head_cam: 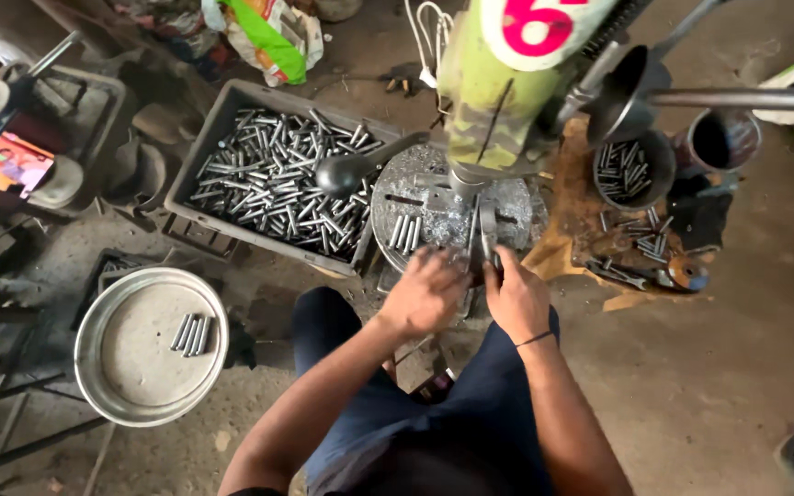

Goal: The person sits at a bench drill press, picks cylindrical metal pins from a bin, and places them in the drill jig one at a time. They pull the drill press handle to drill each pin, then move finished pins onto a metal tray, occasionally brushing away metal shavings.

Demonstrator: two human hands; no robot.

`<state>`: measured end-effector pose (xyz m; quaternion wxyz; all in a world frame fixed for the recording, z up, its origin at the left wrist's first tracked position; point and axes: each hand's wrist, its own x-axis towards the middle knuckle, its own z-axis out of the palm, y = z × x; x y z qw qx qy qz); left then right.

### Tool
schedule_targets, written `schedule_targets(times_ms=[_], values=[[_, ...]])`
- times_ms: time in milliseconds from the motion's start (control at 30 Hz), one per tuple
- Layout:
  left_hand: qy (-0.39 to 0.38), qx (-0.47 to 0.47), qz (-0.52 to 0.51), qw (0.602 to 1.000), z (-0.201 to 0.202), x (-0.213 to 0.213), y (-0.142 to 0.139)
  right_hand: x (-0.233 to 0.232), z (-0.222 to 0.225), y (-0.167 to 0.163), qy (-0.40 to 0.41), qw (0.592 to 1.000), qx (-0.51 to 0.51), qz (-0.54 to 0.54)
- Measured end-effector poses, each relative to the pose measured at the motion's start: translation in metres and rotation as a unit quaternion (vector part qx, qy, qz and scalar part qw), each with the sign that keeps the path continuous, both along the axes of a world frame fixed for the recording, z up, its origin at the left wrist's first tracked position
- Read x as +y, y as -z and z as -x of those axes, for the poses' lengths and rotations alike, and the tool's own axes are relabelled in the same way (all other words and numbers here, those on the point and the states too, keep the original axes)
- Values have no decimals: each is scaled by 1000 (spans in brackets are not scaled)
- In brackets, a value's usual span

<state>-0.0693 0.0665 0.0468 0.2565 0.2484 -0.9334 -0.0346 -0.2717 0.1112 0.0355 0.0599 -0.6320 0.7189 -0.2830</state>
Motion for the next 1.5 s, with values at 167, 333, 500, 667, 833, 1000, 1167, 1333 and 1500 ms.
schedule_targets(times_ms=[167,333,500,667,833,1000,1167,1333,1500], values=[[-334,174,-119,919,-34,-41,14,6,13,0,16,989,-146,9],[-388,273,-323,819,-60,-68,37,21,34,21,30,981,-194,12],[-416,218,-374,800,-70,-70,48,32,48,41,59,975,-216,-3],[-381,230,-201,872,-69,-63,42,36,49,47,70,965,-253,-3],[-352,132,-145,915,-75,-50,35,41,49,47,89,958,-268,42],[-378,95,-104,915,-77,-59,26,44,58,48,98,960,-257,53],[-357,80,-168,915,-38,-85,18,44,66,56,71,955,-273,89],[-285,117,-183,934,-20,-111,21,49,80,69,84,953,-277,90],[-217,105,-182,953,-20,-124,25,52,95,81,99,946,-299,77]])
